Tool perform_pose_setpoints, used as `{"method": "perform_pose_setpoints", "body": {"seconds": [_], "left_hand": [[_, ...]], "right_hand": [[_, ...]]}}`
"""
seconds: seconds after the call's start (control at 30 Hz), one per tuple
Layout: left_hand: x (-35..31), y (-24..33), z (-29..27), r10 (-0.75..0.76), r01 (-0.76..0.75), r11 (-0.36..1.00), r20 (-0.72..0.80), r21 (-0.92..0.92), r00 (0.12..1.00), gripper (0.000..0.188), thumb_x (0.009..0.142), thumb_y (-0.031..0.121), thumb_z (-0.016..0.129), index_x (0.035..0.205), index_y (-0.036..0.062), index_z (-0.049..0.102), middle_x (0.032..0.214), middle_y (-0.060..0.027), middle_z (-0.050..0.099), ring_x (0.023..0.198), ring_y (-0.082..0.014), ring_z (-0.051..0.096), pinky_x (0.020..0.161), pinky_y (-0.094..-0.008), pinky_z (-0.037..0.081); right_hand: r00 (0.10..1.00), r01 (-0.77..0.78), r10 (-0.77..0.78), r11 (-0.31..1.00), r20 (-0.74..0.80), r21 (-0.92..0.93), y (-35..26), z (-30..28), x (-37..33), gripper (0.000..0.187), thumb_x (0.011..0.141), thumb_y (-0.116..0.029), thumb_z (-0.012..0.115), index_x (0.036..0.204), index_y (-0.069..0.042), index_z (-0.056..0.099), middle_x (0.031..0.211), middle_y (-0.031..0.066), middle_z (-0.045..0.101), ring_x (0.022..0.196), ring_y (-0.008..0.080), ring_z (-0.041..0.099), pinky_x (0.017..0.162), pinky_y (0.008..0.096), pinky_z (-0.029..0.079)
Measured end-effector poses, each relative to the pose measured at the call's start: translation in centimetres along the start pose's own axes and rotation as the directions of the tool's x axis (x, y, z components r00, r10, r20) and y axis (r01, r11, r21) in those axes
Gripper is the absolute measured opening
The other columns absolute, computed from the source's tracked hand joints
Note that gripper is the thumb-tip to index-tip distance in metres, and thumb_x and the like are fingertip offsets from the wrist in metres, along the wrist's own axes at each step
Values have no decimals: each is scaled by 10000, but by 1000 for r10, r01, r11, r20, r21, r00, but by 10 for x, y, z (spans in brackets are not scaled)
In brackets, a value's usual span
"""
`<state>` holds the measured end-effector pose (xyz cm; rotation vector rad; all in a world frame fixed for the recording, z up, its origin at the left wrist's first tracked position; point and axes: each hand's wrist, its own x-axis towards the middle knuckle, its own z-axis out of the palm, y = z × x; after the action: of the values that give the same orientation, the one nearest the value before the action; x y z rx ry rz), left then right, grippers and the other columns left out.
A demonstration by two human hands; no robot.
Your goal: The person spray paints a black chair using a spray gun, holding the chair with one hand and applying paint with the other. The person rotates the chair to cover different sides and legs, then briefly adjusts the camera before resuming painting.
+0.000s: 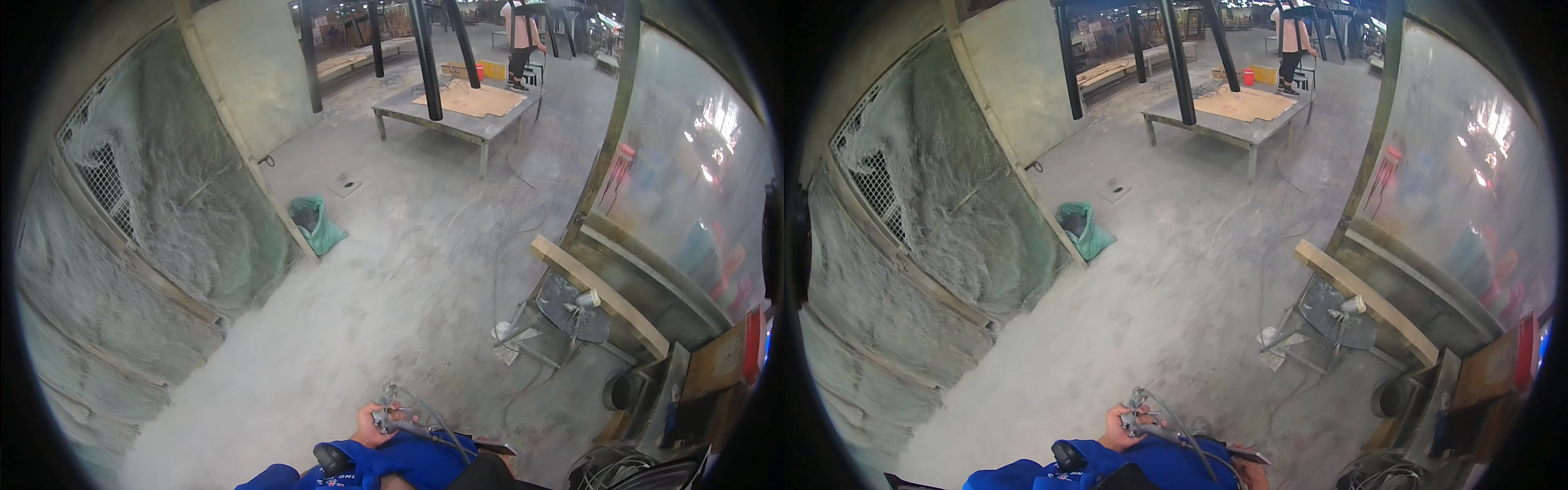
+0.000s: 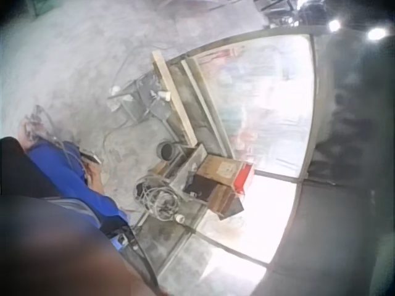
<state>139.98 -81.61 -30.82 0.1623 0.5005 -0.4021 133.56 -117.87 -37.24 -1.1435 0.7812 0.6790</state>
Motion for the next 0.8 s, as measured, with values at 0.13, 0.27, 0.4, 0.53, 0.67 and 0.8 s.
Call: {"method": "perform_pose_setpoints", "body": {"seconds": [0.13, 0.27, 0.4, 0.53, 0.67, 0.8], "left_hand": [[-4, 5, 2, -15, 14, 1000, 67, 8, 998, 307, 782, 201, 570, 1065, 84, 549, 847, -16, 541, 692, -177, 561, 1077, -677, 407], [-3, 7, 0, 2, -3, 1000, 55, 14, 998, 319, 783, 197, 572, 1085, 93, 567, 853, -23, 552, 700, -178, 564, 1059, -688, 413], [-2, 6, -5, 42, -44, 999, 108, 13, 993, 296, 782, 199, 572, 1050, 73, 570, 855, -26, 549, 708, -186, 563, 1055, -678, 421], [-4, 6, -11, 12, -16, 1000, 138, 25, 990, 280, 776, 220, 576, 1006, 60, 574, 850, -23, 548, 713, -190, 562, 1059, -669, 426], [-6, 6, -13, 39, -45, 997, 87, 64, 995, 283, 773, 236, 578, 985, 49, 573, 835, -21, 537, 705, -183, 554, 1033, -664, 442], [-9, -1, -12, 65, -62, 998, 105, -32, 992, 274, 774, 241, 572, 956, 37, 560, 827, -21, 524, 708, -184, 547, 998, -655, 463]], "right_hand": [[996, 40, -38, 999, 83, -21, 10, 4, 25, 416, 858, 53, 714, 1265, 16, 639, 1209, 78, 695, 973, 175, 662, 887, 292, 513], [975, 133, -119, 989, 188, -68, 16, 8, 54, 391, 861, 44, 713, 1244, 12, 645, 1207, 74, 696, 964, 172, 661, 880, 290, 514], [937, 238, -190, 961, 294, -139, 22, 8, 80, 366, 864, 34, 712, 1224, 8, 650, 1205, 71, 697, 954, 169, 660, 872, 288, 515], [899, 322, -240, 929, 367, -182, 29, 5, 100, 341, 868, 25, 711, 1203, 4, 656, 1203, 67, 698, 945, 166, 659, 865, 285, 516], [875, 365, -263, 910, 406, -198, 38, -8, 108, 316, 871, 16, 711, 1183, 1, 661, 1201, 64, 699, 936, 163, 658, 857, 283, 516], [860, 400, -287, 893, 422, -207, 52, -21, 116, 292, 874, 6, 710, 1162, -3, 667, 1199, 60, 700, 926, 160, 658, 849, 281, 517]]}}
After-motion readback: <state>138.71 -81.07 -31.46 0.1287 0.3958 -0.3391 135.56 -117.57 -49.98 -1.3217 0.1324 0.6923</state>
